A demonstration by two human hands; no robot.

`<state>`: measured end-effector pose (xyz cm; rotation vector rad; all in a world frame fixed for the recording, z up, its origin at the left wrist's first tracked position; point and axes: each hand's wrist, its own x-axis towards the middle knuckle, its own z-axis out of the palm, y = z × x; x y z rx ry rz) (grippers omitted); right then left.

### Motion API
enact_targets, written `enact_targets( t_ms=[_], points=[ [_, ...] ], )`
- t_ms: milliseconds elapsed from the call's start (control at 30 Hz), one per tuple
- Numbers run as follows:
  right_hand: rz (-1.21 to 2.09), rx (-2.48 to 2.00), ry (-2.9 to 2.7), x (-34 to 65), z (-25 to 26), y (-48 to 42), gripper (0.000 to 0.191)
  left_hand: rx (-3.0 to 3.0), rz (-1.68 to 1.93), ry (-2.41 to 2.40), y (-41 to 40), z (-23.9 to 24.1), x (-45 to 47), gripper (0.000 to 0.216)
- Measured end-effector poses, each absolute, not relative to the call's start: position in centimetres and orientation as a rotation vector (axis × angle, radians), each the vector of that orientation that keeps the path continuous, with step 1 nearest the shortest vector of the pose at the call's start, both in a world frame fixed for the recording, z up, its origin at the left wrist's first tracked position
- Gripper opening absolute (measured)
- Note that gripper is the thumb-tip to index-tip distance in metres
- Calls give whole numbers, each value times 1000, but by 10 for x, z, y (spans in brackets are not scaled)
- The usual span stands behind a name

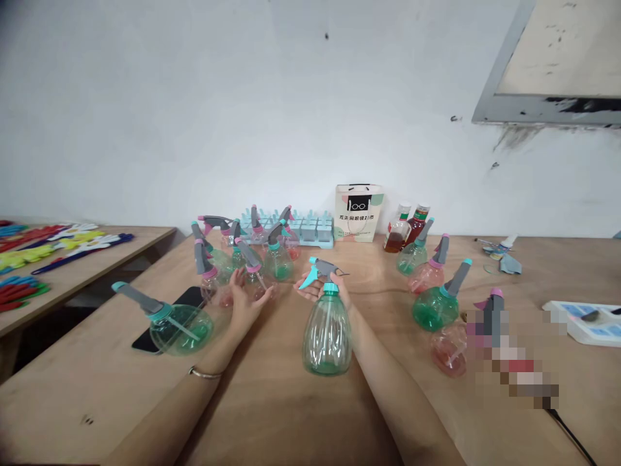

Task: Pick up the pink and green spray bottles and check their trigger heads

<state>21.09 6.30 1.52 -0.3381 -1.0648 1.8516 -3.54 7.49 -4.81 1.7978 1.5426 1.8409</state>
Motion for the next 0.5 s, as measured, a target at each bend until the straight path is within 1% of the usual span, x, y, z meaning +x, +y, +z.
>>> enact_targets(
  t_ms=[133, 300, 500],
  points=[
    [1799, -304, -1054, 206, 10, 62, 47, 1736, 1791, 1544, 74, -50, -36, 94],
    [1848, -296, -1131, 206, 18, 51, 55, 1758, 1758, 1542, 72, -52, -35, 93],
    [1804, -318, -1244, 205, 25, 47, 57, 1775, 1723, 1538, 69, -54, -36, 92]
  ],
)
